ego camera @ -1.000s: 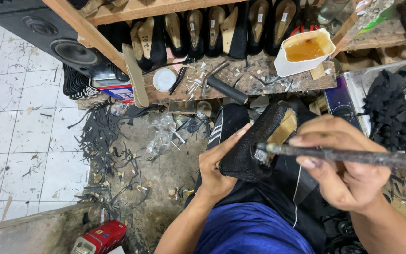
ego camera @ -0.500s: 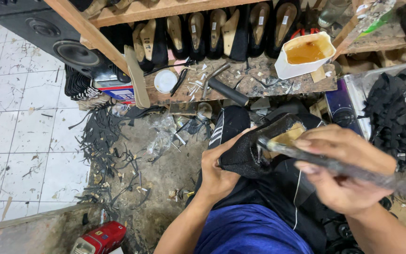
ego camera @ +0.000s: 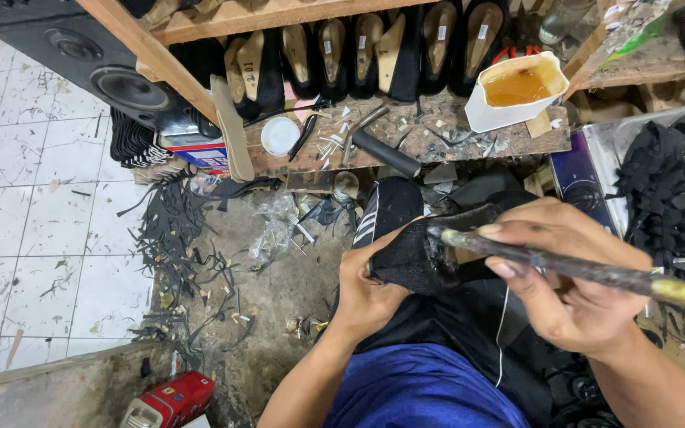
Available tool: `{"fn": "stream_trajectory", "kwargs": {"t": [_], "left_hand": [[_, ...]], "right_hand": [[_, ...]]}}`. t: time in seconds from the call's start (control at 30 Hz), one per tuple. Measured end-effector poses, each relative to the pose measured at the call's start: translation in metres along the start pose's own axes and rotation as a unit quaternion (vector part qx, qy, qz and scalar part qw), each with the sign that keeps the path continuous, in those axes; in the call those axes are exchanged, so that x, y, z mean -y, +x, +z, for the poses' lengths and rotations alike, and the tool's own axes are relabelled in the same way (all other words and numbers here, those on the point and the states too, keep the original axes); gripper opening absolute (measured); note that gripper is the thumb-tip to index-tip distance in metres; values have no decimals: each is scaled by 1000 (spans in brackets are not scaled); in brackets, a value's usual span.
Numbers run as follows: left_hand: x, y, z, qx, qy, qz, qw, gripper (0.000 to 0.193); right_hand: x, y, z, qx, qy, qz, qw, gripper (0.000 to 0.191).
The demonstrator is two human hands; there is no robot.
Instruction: The person sits on the floor and uses a brush to apply glue from a cup onto the edge of a black shoe upper, rotating the shoe to coat different sections. They dip the brush back into the glue cup repeatedly, place the finished shoe on a shelf rack, and pick up another shoe upper to continue gluing.
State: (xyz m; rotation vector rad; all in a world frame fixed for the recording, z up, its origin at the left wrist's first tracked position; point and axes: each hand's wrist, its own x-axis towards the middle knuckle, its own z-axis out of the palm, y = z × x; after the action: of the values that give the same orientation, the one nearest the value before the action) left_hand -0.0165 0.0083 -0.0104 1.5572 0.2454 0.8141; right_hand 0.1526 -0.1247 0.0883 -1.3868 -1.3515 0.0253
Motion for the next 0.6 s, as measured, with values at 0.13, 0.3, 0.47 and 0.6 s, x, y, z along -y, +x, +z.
{"fn": "stream_trajectory", "kwargs": {"t": [0.13, 0.3, 0.47, 0.6], "left_hand": [[1, -2, 0, 5, -77, -52, 996, 44], [4, -4, -2, 13, -109, -78, 991, 39], [10, -6, -3, 10, -125, -69, 990, 44], [17, -7, -4, 14, -194, -75, 978, 48]], "right_hand": [[-1, -2, 1, 13, 17, -32, 999, 15], [-2, -1, -2, 26, 38, -53, 998, 17], [-7, 2, -1, 49, 24, -133, 990, 17], [-10, 2, 3, 26, -8, -181, 983, 18]]}}
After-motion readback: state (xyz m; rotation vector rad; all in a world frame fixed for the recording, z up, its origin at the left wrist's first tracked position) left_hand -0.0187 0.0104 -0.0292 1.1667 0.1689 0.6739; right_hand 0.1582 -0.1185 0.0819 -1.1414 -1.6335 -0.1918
